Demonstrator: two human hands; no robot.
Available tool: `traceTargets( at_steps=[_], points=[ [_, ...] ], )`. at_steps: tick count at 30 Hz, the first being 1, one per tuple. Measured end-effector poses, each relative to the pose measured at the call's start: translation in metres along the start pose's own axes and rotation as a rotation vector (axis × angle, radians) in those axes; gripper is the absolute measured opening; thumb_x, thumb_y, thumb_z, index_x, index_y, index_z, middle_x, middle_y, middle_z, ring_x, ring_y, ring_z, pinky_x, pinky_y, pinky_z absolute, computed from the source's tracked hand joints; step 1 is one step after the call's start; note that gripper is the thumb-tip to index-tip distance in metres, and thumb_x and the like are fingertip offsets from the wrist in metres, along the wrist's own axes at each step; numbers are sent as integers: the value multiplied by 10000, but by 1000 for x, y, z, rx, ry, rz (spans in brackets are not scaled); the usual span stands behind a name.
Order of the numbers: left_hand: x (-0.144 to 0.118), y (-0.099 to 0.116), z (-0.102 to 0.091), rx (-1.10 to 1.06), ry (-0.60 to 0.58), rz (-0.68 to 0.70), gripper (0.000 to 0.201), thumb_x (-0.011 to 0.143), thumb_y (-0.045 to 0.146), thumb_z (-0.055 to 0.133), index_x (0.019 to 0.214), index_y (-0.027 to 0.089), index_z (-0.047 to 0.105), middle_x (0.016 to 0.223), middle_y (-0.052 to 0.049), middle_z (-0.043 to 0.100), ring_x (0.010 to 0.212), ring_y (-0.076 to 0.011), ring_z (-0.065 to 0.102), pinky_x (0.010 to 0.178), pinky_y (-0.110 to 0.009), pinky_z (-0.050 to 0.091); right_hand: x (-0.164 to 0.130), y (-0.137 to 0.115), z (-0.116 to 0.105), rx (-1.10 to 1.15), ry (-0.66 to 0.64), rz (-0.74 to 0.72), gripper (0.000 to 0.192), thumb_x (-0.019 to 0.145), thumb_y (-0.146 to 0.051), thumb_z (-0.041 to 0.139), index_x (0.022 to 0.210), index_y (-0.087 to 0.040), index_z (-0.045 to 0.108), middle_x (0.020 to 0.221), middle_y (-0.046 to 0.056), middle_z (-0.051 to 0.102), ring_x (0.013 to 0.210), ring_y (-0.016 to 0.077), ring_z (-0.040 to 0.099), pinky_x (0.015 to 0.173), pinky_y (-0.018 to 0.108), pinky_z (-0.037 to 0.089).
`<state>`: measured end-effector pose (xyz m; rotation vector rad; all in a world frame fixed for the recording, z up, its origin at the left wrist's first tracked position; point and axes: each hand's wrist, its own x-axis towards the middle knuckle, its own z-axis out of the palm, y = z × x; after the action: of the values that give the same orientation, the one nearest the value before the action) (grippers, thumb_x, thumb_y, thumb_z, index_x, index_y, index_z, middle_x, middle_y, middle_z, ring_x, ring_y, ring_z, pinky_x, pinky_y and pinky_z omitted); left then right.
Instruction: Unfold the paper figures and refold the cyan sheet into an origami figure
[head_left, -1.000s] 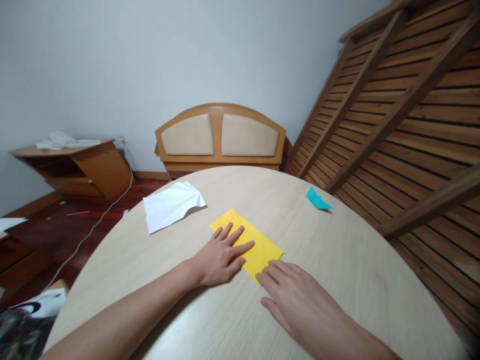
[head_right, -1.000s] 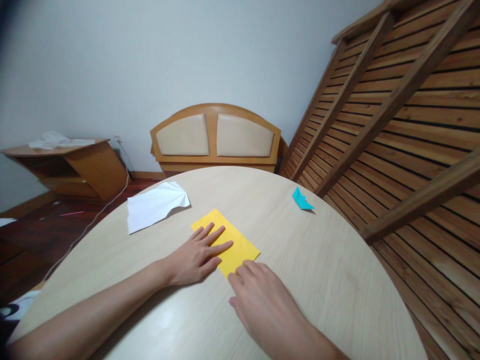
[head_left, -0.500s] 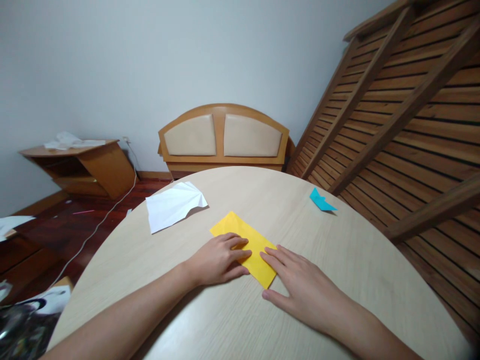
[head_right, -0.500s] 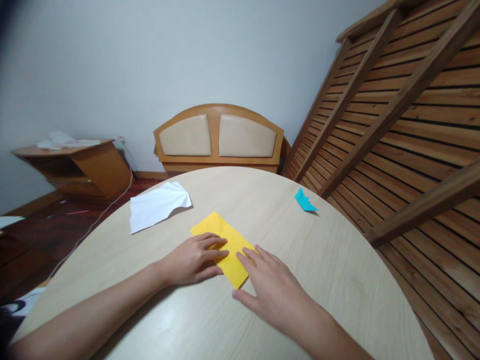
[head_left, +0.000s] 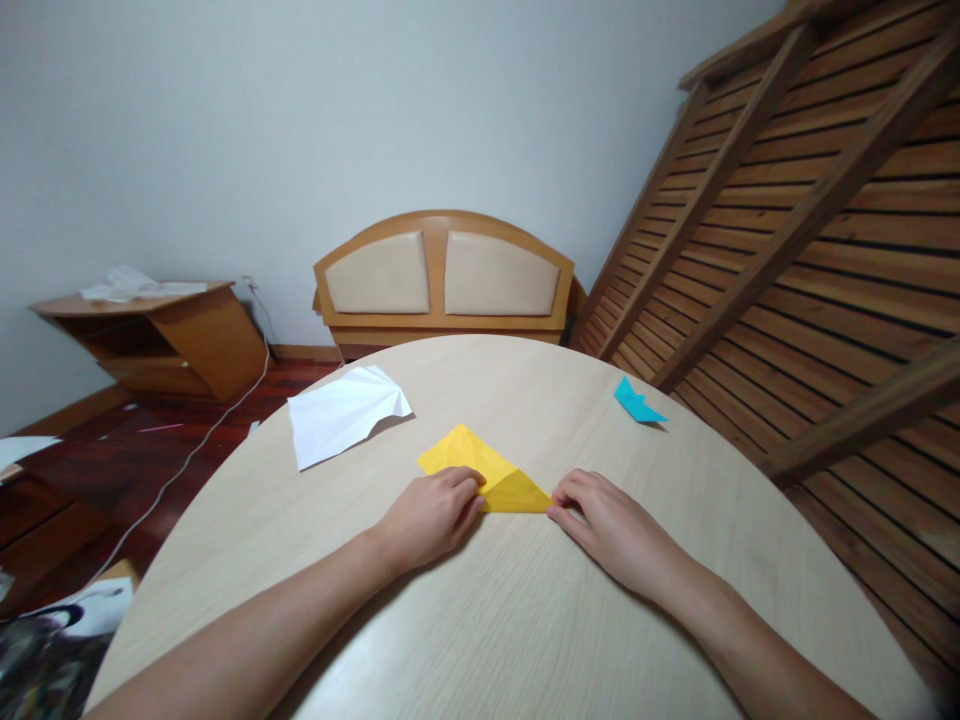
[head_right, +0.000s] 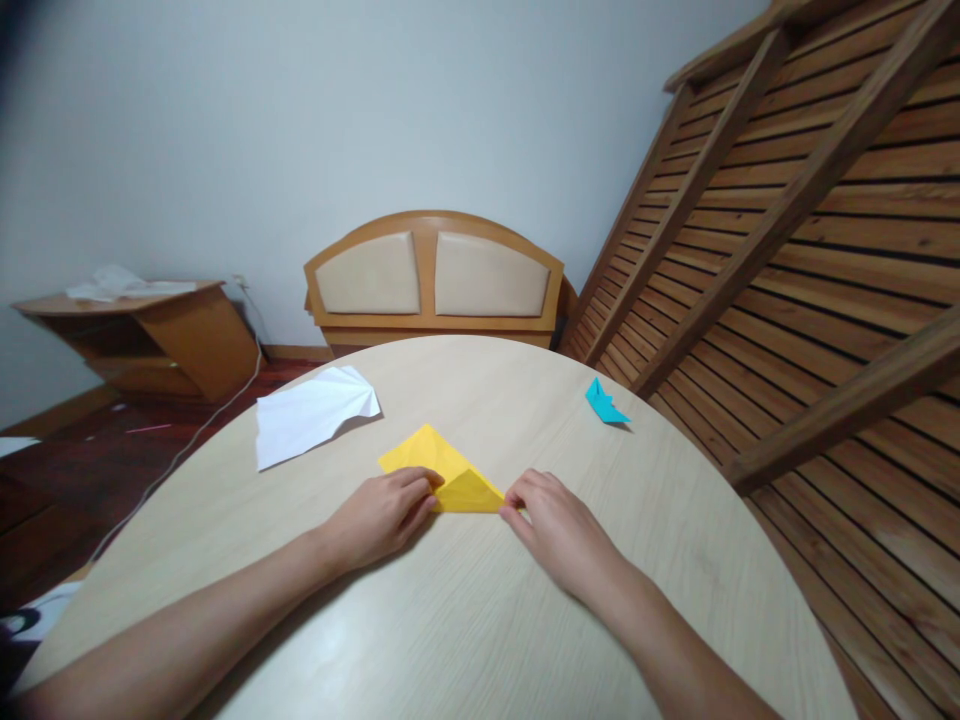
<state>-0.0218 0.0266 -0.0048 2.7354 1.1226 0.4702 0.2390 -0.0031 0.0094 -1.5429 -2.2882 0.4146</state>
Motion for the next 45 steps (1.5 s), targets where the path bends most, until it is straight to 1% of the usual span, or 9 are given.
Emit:
traceTargets(
  at_steps=[8,16,20,23,25,30,36,40,45],
  points=[
    [4,4,5,18,61,-102,208,979,261,450,936,153,622,1038,-112,674,971,-235,635,856,-378,562,2,16,8,52,51,49,247,974,-277,514,776,-207,644,1067,96,625,1060,261,569,949,422,453],
    [6,7,9,47,41,-184,156,957,221,471,970,136,602,983,-119,648,936,-248,622,815,-377,556,2,14,13,18,72,127,200,931,-313,580,764,-211,621,1166,113,598,1126,289,546,978,449,440],
    [6,10,5,56,14,-163,257,948,170,481,1175,159,601,1051,-107,651,964,-251,612,810,-384,556,-2,19,11,31,47,140,130,865,-314,669,796,-218,615,1218,113,578,1175,305,522,1002,461,425],
    [5,11,1,105,-42,-88,427,955,158,477,1353,297,543,1183,-82,631,1057,-280,587,779,-392,564,-4,25,9,61,13,114,82,883,-287,631,831,-224,625,1247,113,558,1213,299,498,1032,466,402],
    [5,12,0,149,-85,-75,431,962,175,481,1356,332,559,1228,-83,619,1099,-305,571,750,-393,570,-5,28,6,90,-20,83,55,895,-266,598,868,-230,630,1260,110,546,1238,290,480,1049,467,387],
    [6,13,0,192,-109,-69,409,979,196,476,1362,305,572,1271,-93,613,1118,-302,565,794,-410,578,-5,31,-5,165,-101,12,127,909,-192,513,922,-245,628,1261,90,542,1283,258,446,1084,447,358],
    [5,8,1,192,-83,-10,389,989,202,458,1354,273,571,1380,-64,586,1126,-296,554,846,-438,575,1,34,-12,284,-92,-97,98,873,-179,561,928,-242,612,1137,58,605,1171,231,515,1043,397,391],
    [5,4,3,181,-68,56,398,996,190,428,1371,227,557,1458,-43,545,1081,-279,558,905,-457,552,6,31,-9,362,-91,-14,87,844,-196,623,920,-228,595,1008,36,636,1002,219,585,917,358,449],
    [7,4,2,114,-55,93,375,1004,236,425,1342,195,579,1407,-53,596,1072,-266,556,931,-438,529,10,26,-3,491,-41,9,147,837,-235,676,932,-222,565,926,13,648,902,197,623,814,320,477]
  ],
)
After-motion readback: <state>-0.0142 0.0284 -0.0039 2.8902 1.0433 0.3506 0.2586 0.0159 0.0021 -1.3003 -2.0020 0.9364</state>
